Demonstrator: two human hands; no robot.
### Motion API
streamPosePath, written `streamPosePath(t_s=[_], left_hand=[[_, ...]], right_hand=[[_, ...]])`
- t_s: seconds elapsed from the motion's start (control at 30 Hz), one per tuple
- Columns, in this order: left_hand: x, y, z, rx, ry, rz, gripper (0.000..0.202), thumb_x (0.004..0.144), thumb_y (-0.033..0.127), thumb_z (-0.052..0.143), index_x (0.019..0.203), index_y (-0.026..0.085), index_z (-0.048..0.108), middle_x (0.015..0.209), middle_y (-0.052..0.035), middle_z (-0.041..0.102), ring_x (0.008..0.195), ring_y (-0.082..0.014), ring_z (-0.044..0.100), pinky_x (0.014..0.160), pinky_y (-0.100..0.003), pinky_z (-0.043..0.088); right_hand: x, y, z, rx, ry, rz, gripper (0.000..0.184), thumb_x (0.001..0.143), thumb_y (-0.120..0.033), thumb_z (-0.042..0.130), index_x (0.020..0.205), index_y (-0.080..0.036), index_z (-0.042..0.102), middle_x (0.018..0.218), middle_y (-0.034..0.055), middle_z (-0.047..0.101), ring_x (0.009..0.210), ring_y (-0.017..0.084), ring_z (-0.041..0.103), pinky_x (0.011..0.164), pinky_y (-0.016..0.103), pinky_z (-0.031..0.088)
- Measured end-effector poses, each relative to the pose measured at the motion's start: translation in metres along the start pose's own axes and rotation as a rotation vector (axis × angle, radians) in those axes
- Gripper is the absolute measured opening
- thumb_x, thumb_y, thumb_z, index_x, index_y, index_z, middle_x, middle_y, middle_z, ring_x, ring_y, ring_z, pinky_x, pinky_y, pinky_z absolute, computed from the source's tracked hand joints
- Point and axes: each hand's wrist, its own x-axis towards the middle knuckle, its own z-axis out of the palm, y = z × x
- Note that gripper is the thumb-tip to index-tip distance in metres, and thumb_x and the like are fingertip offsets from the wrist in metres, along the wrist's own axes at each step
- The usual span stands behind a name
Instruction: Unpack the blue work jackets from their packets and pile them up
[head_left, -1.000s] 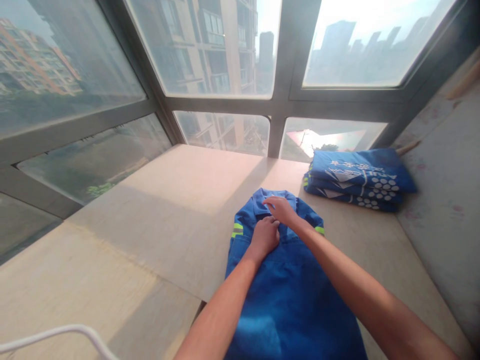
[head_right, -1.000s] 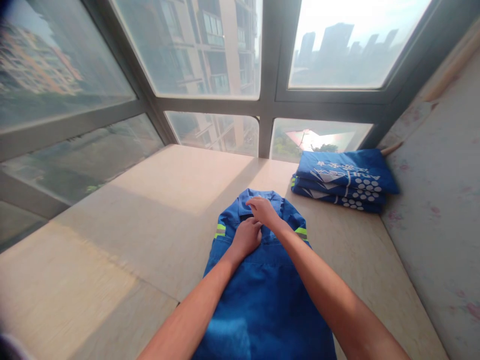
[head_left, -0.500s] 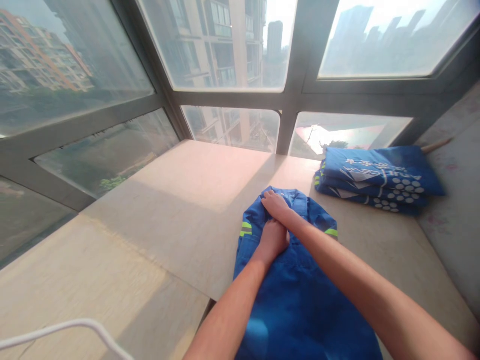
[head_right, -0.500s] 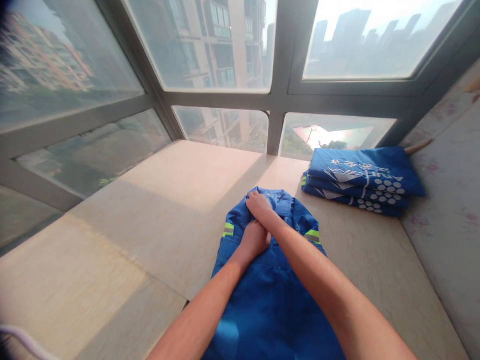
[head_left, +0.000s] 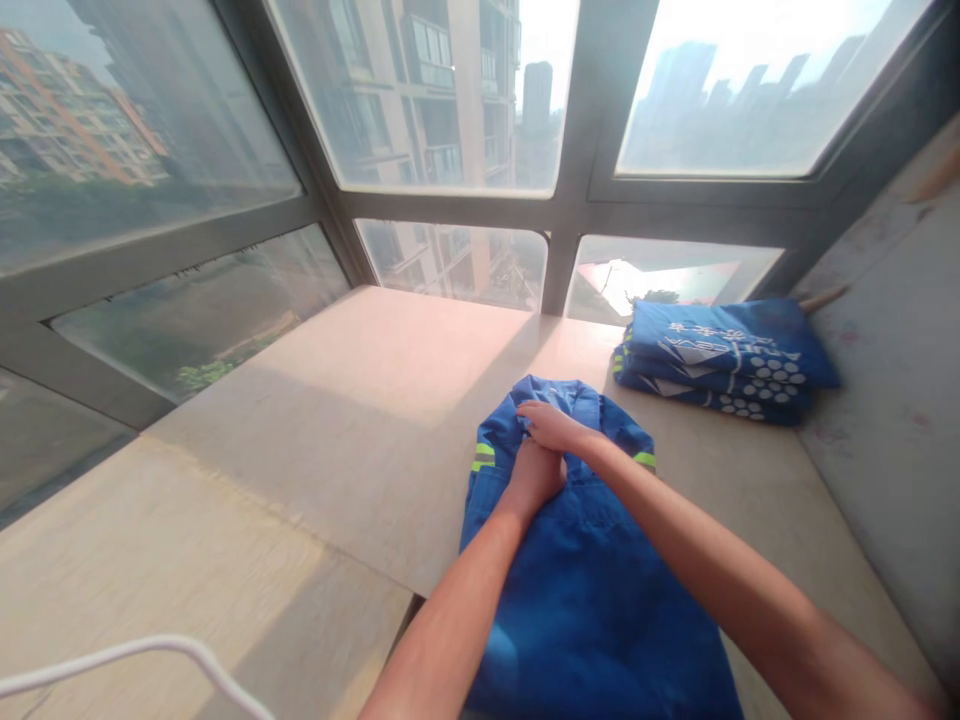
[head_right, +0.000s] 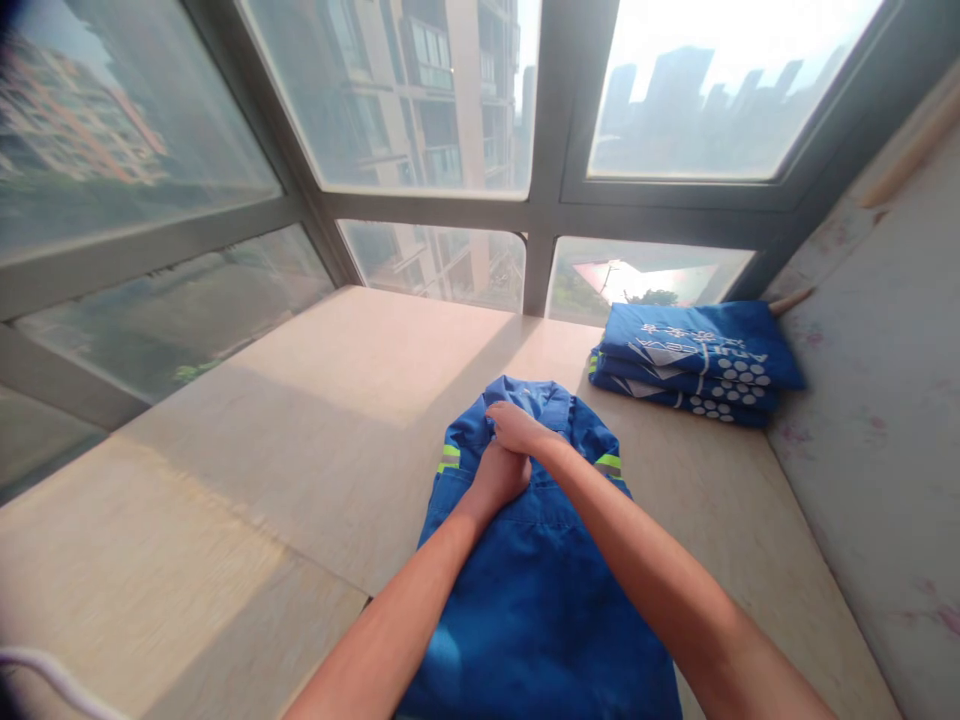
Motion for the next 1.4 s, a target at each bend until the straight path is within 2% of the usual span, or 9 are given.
streamPosePath(t_s=[0.1,0.2,0.37,0.5,0.67,0.93,1.07,1.23,1.4], left_hand=[[-0.002,0.001,-0.004,-0.001,0.011,0.023,0.041,0.088,0.015,0.049,0.128,0.009,0.059,0.119,-0.0171,0.066,0.111,-0.0272,0.059,0.096,-0.039,0.049],[-0.005,0.002,-0.009,0.003,0.016,0.058,0.039,0.089,0.018,0.051,0.127,0.019,0.061,0.13,-0.0124,0.06,0.121,-0.0258,0.052,0.098,-0.039,0.047],[-0.006,0.004,-0.012,0.033,0.005,0.072,0.044,0.089,0.018,0.052,0.132,0.026,0.06,0.142,-0.01,0.052,0.128,-0.0287,0.044,0.101,-0.044,0.042],[-0.003,0.005,-0.013,0.065,-0.01,0.078,0.045,0.09,0.017,0.049,0.135,0.024,0.057,0.142,-0.0109,0.052,0.127,-0.029,0.044,0.1,-0.044,0.041],[-0.001,0.007,-0.017,0.099,-0.031,0.067,0.056,0.091,0.015,0.045,0.147,0.017,0.043,0.137,-0.015,0.054,0.121,-0.027,0.049,0.099,-0.04,0.042],[0.006,0.013,-0.028,0.088,-0.121,0.058,0.049,0.085,0.016,0.053,0.133,0.02,0.058,0.143,-0.0176,0.049,0.129,-0.0348,0.046,0.102,-0.052,0.041],[0.012,0.004,-0.051,-0.033,-0.219,0.118,0.044,0.085,0.014,0.054,0.128,0.02,0.064,0.136,-0.0126,0.059,0.123,-0.0271,0.055,0.103,-0.041,0.045],[-0.018,-0.019,-0.085,-0.199,-0.29,0.21,0.041,0.092,0.026,0.049,0.131,0.023,0.063,0.136,-0.0041,0.063,0.125,-0.02,0.056,0.11,-0.031,0.039],[-0.055,-0.033,-0.089,-0.353,-0.406,0.213,0.038,0.093,0.037,0.05,0.124,0.024,0.068,0.129,-0.0036,0.069,0.119,-0.0223,0.061,0.105,-0.03,0.043]], right_hand=[[-0.052,-0.006,0.002,0.098,0.267,0.015,0.048,0.087,-0.003,0.043,0.131,-0.012,0.06,0.141,0.0151,0.056,0.132,0.023,0.05,0.114,0.036,0.038],[-0.128,-0.026,0.018,0.117,0.48,0.04,0.041,0.092,-0.01,0.041,0.127,-0.017,0.062,0.133,0.013,0.061,0.125,0.025,0.056,0.108,0.043,0.047],[-0.251,-0.084,0.077,-0.027,0.502,-0.07,0.044,0.087,-0.009,0.048,0.124,-0.026,0.065,0.137,0.0089,0.061,0.133,0.029,0.051,0.1,0.048,0.055],[-0.299,-0.11,0.12,-0.157,0.586,-0.217,0.05,0.084,-0.021,0.055,0.134,-0.023,0.06,0.129,0.0115,0.067,0.123,0.031,0.061,0.089,0.045,0.061],[-0.304,-0.116,0.131,-0.305,0.676,-0.122,0.054,0.084,-0.013,0.047,0.135,-0.025,0.06,0.129,0.0099,0.067,0.121,0.029,0.063,0.088,0.042,0.06],[-0.295,-0.117,0.124,-0.384,0.765,-0.104,0.046,0.091,-0.011,0.043,0.129,-0.026,0.064,0.127,0.0075,0.069,0.115,0.025,0.065,0.088,0.037,0.057],[-0.293,-0.111,0.122,-0.298,0.795,-0.148,0.037,0.093,-0.014,0.046,0.121,-0.026,0.067,0.117,0.0082,0.072,0.103,0.023,0.068,0.083,0.036,0.056],[-0.287,-0.108,0.101,-0.238,0.662,-0.194,0.027,0.091,-0.013,0.055,0.114,-0.021,0.067,0.101,0.0078,0.072,0.087,0.02,0.067,0.075,0.032,0.054],[-0.278,-0.111,0.056,-0.19,0.373,-0.163,0.024,0.086,-0.013,0.064,0.108,-0.024,0.066,0.098,0.0038,0.071,0.082,0.018,0.064,0.066,0.025,0.049]])
